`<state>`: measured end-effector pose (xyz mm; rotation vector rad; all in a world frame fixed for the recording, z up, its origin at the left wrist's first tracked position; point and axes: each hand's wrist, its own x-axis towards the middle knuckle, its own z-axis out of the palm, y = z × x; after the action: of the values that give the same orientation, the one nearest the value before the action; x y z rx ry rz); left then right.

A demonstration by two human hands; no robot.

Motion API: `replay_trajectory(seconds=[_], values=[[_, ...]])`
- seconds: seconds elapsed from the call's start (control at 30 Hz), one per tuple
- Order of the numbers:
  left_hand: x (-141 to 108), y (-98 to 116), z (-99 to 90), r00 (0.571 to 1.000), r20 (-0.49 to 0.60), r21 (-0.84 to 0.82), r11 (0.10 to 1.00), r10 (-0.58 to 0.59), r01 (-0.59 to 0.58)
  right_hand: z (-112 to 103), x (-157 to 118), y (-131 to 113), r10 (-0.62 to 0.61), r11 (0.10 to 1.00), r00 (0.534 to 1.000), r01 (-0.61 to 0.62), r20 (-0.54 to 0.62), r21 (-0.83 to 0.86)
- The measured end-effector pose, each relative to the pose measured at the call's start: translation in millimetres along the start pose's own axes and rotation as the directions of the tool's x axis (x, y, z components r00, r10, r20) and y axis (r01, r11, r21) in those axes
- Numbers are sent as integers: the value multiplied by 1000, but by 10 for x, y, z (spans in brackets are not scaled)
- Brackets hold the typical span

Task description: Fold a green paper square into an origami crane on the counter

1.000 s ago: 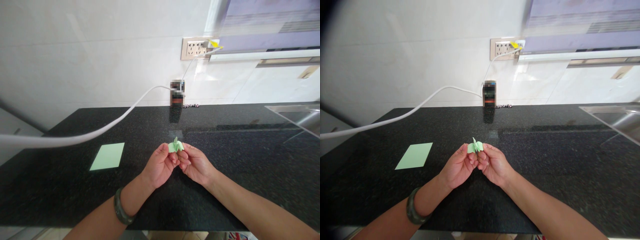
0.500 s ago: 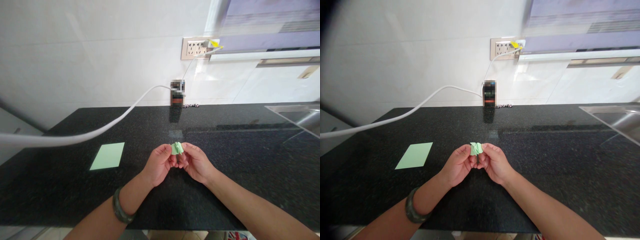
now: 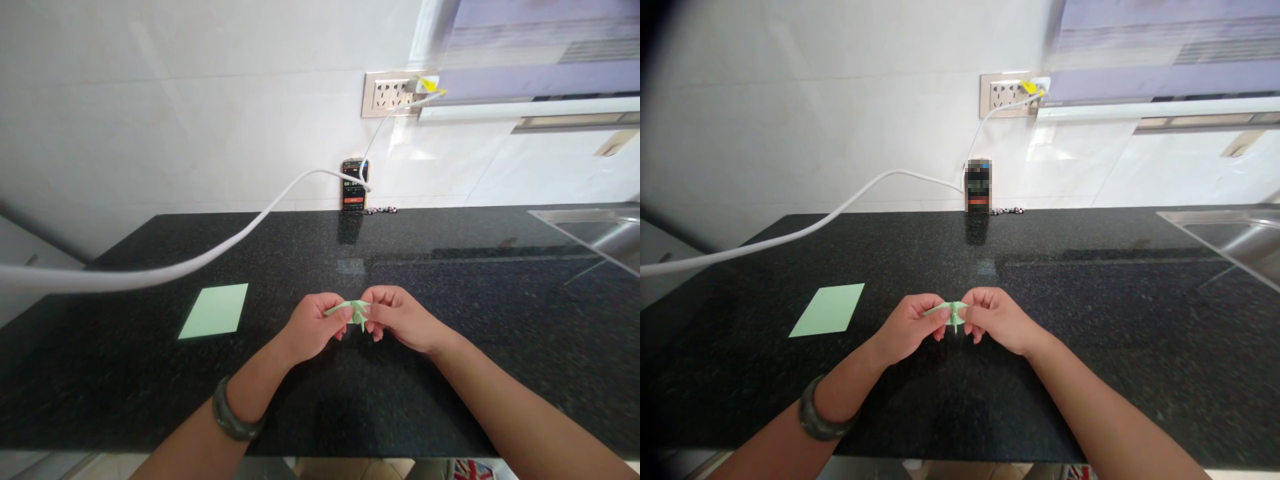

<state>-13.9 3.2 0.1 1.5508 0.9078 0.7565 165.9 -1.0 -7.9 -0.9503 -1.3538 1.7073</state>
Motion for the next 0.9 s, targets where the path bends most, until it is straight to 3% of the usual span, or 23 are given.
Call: replay_trajectory(seconds=[0.1,0.17,0.27,0.4,0.57,0.9], values=[[-8,-5,12,997,73,-80,996,-41,47,-35,-12,12,123,978,983,-143,133,153],[-6,-29,36,992,104,-272,957,-75,101,-38,-11,20,135,942,970,-189,201,278],[2,-70,86,979,182,-609,771,-92,186,-7,5,35,69,876,967,-177,247,448],[4,-81,151,980,197,-820,544,-25,179,87,25,69,-42,799,971,-109,235,592],[-13,-76,199,987,155,-895,427,36,125,204,25,97,-132,772,969,-32,210,635],[-16,-77,238,986,108,-904,425,127,44,246,25,131,-164,785,971,20,176,619]])
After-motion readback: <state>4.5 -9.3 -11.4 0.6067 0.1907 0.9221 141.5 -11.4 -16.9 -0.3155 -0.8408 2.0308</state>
